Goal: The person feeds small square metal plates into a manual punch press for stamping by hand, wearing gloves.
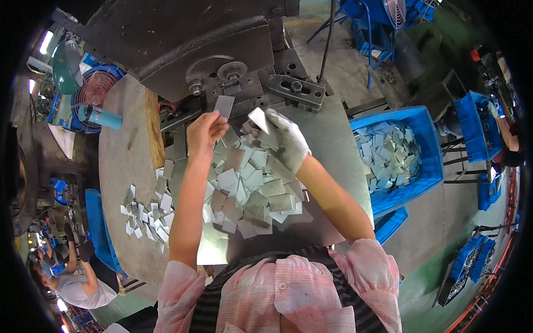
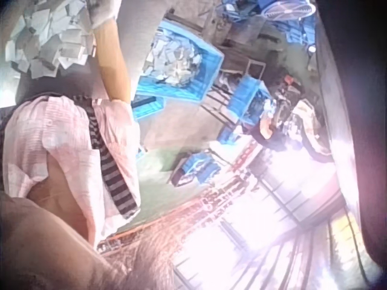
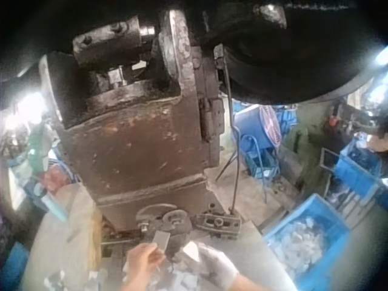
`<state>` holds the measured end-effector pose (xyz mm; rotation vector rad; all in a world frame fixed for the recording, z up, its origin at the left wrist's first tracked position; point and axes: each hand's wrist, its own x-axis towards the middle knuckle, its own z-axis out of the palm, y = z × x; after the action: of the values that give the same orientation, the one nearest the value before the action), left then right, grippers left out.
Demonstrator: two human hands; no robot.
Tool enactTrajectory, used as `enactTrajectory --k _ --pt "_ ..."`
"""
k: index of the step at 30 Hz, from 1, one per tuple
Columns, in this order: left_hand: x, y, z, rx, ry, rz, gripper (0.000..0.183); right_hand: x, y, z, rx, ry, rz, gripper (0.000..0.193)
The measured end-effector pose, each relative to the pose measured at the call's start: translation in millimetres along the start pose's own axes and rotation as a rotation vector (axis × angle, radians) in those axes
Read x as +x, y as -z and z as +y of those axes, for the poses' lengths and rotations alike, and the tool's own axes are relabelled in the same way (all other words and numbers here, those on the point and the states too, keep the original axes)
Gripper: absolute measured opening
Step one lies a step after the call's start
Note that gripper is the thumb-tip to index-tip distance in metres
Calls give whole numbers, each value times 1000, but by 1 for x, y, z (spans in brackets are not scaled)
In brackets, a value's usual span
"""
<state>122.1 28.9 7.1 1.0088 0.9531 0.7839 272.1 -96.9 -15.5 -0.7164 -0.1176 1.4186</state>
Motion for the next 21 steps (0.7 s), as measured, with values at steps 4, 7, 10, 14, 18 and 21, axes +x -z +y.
enactTrajectory --k 4,7,10,14,18,21 --pt "23 -22 -17 -163 41 4 14 -26 10 -4 13 -14 120 23" --pt "31 -28 -22 -180 69 2 14 -32 10 -5 54 -43 107 17" --pt "35 -33 -23 -206 55 33 15 -31 8 -4 100 -56 61 17" --pt "34 -39 -18 -158 61 76 20 -27 6 -1 159 -114 26 16" --pt "23 -12 0 46 113 -43 23 -24 7 -1 285 -134 -53 15" --pt "3 22 -1 360 -180 6 24 -24 15 -4 187 -121 133 16"
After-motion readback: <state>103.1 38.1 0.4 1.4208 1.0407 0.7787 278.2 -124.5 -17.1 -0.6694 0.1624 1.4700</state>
